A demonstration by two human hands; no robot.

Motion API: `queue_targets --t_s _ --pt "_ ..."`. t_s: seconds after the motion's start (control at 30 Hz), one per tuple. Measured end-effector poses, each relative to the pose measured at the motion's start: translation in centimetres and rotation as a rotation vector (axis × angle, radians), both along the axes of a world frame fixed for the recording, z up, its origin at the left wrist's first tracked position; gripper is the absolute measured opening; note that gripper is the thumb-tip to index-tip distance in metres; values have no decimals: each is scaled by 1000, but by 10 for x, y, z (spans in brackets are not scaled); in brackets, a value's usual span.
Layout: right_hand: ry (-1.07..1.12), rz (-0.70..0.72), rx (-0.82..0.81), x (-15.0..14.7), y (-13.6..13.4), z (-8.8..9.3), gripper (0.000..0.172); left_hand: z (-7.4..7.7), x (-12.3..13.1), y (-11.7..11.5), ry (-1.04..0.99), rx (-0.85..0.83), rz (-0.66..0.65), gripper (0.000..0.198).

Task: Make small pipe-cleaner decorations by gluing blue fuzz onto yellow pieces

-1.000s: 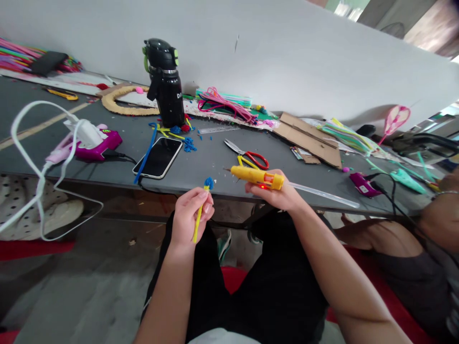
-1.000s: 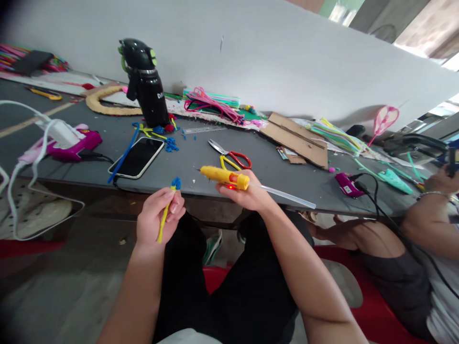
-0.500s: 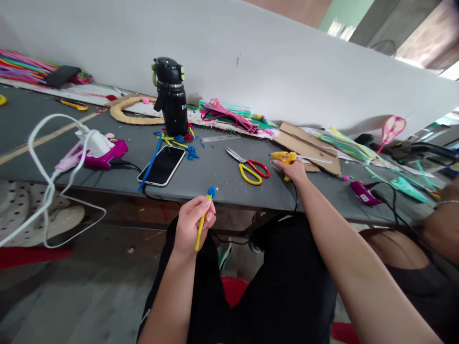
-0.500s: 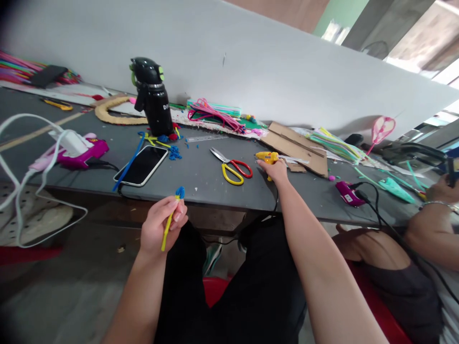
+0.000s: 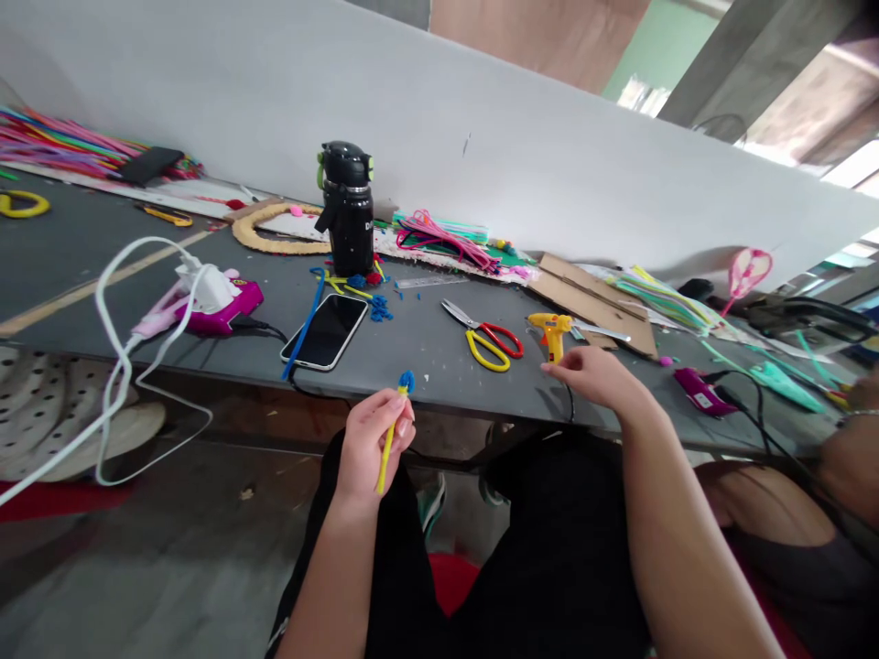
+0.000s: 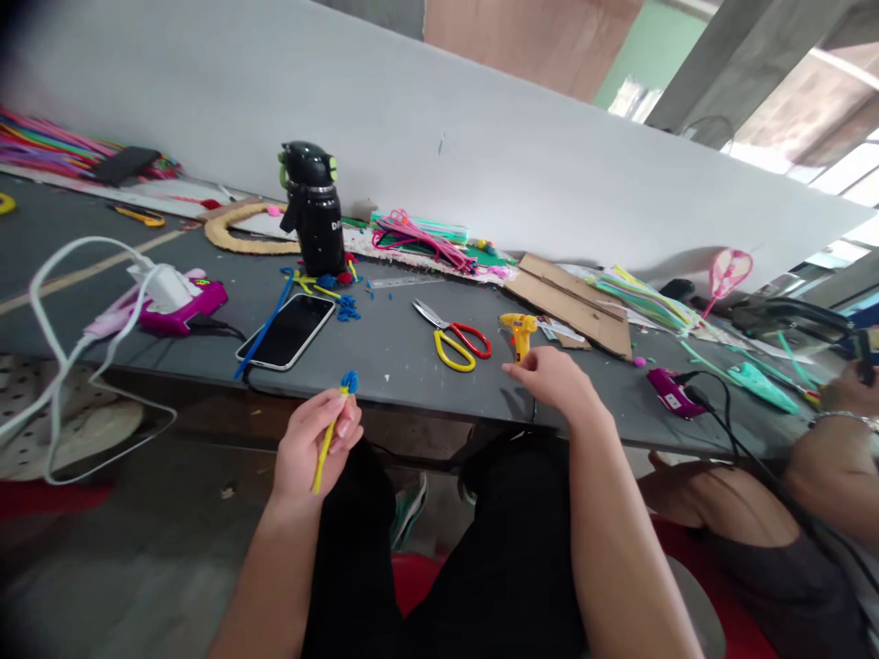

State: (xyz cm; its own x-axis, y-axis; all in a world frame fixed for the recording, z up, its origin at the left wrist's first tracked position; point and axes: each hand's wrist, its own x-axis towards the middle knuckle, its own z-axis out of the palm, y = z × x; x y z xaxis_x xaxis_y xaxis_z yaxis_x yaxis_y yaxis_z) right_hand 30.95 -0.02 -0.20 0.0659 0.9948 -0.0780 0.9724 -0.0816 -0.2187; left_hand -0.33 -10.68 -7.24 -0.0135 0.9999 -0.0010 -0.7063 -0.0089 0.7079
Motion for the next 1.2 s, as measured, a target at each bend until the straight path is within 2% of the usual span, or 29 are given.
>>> queue_targets --t_s 0.07,0.1,0.13,0.2,0.27,0.37,0.5,0.67,0.8,0.9,1.0,1.07,1.13,1.2 --pt "217 366 -31 -35 8 3 36 -1 0 0 4 -10 6 24" --pt "292 481 -23 -56 19 2 35 -2 -1 0 8 -14 8 24" --pt "313 536 -3 -77 33 -1 34 -2 -1 0 13 -16 11 25" --pt "265 506 115 -119 68 -10 26 -4 -3 0 17 -20 16 25" --pt "206 424 165 -154 104 -21 22 -7 -5 0 13 -31 21 25" --pt "142 317 199 -192 143 -37 26 -9 -11 0 2 -66 36 26" --pt "48 213 249 -220 166 -50 34 -10 -19 1 -14 -93 66 27" --pt "40 273 218 -233 173 -53 21 -10 -22 1 -12 -100 88 26" --pt "170 365 185 -229 162 -45 22 -11 -21 -1 -8 -100 85 25" --pt "324 493 95 -216 135 -33 24 -10 -20 -2 17 -92 92 26" --pt "517 622 -9 -192 91 -21 24 -7 -15 -1 66 -84 119 28" --pt "897 698 -150 -174 55 -15 25 -6 -10 -1 105 -77 131 28" --pt "1089 684 -239 -158 20 -10 29 -4 -4 -1 140 -69 139 27" --pt "1163 632 -258 -147 -10 -8 32 -2 2 -2 171 -62 141 26"
